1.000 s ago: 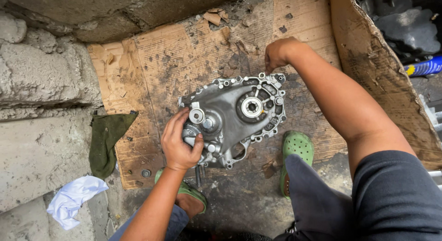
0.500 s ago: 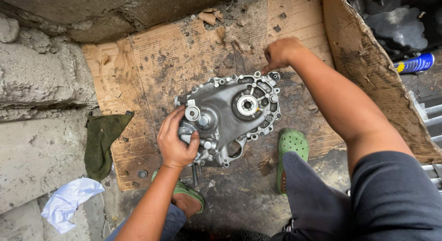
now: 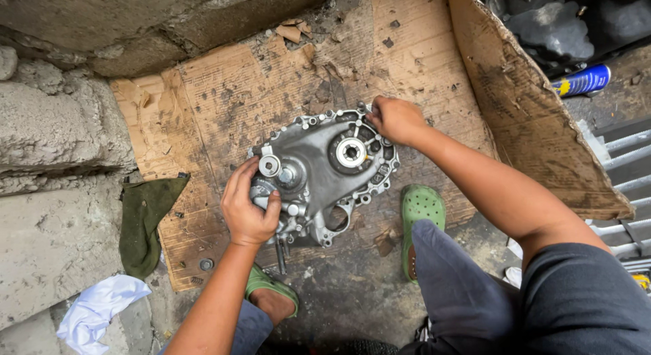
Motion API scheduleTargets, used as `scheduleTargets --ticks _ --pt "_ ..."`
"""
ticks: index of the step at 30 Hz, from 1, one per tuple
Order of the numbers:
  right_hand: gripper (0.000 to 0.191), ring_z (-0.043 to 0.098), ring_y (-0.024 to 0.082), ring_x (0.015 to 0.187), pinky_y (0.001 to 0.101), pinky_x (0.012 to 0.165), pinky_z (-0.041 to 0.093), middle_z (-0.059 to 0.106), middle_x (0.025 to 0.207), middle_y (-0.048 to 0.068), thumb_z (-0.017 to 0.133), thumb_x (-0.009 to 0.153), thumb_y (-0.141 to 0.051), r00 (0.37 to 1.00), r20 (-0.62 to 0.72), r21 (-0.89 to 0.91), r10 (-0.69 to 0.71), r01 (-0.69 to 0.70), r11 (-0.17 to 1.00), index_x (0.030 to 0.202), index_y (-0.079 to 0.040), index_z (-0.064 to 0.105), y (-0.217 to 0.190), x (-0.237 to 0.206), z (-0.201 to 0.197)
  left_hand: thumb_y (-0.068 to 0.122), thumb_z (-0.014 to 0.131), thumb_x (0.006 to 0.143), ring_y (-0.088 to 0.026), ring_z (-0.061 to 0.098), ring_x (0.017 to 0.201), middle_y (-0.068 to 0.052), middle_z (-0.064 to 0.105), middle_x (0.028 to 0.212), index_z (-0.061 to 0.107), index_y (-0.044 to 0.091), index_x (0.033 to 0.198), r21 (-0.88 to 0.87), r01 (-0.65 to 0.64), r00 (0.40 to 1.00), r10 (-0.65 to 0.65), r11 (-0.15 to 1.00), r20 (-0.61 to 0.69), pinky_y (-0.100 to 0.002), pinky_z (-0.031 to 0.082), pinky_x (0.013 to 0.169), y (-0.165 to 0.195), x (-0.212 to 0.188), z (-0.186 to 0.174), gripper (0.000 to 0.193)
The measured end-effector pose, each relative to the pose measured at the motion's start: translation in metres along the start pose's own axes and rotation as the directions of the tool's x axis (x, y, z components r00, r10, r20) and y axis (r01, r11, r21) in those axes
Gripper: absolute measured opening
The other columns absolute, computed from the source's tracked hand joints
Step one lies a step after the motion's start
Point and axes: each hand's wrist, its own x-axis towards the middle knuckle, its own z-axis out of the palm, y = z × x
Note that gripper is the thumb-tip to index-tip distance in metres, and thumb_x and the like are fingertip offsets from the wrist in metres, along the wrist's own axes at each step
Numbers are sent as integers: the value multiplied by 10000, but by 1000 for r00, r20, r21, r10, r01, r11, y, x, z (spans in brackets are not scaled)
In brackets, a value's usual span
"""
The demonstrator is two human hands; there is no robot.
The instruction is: The person uses a wrench to tighten bolts on a disassembled engine block placed on cardboard. They hold the engine steady with one hand while turning the wrench with the other, working on multiple bolt locations around the perimeter.
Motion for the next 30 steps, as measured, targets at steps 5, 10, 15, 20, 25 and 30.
scheduleTargets --ticks 5,10,15,20,25,30 --pt "383 684 378 971 482 859 554 737 1034 165 591 1006 -401 985 164 487 -63 -25 873 1220 -91 662 24 23 -9 232 687 791 -423 650 1243 -221 667 1327 648 -30 1244 -3 9 1000 -9 1000 4 -460 498 1097 0 1 1 525" --pt "346 668 368 1037 506 940 516 721 1163 110 583 1004 -424 953 264 -73 -148 173 982 1227 -203 730 31 41 -22 238 676 795 -423 651 1246 -221 666 1330 647 -28 1239 -13 -7 1000 7 1000 -7 -464 502 1097 -3 3 0 519" --pt "321 597 286 1209 483 1064 448 738 1194 20 643 942 -482 941 301 -338 -156 258 905 1144 -277 784 10 51 -36 240 667 788 -422 657 1240 -221 669 1326 652 -28 1242 -2 15 1000 -15 1000 -4 -467 507 1093 -8 5 0 527" --pt "392 508 247 1292 530 1180 241 727 1178 16 713 847 -576 925 355 -426 -136 289 857 1138 -321 775 -8 77 -47 249 671 790 -417 657 1248 -214 672 1331 654 -19 1250 21 25 1000 -25 999 -1 -471 507 1098 -12 5 0 533" --pt "454 581 252 1221 542 1169 281 751 1089 30 752 797 -677 902 431 -448 3 211 869 1018 -280 766 -14 101 -51 262 672 785 -420 653 1244 -214 671 1328 653 -17 1250 15 19 1000 -20 1000 3 -474 503 1094 -14 7 1 542" --pt "464 647 248 1109 564 1148 309 760 954 -3 796 720 -661 895 442 -458 -52 275 845 908 -241 737 -12 119 -44 258 667 793 -420 654 1244 -215 669 1339 646 -19 1257 -2 30 999 -30 1000 14 -471 510 1092 -12 7 0 541"
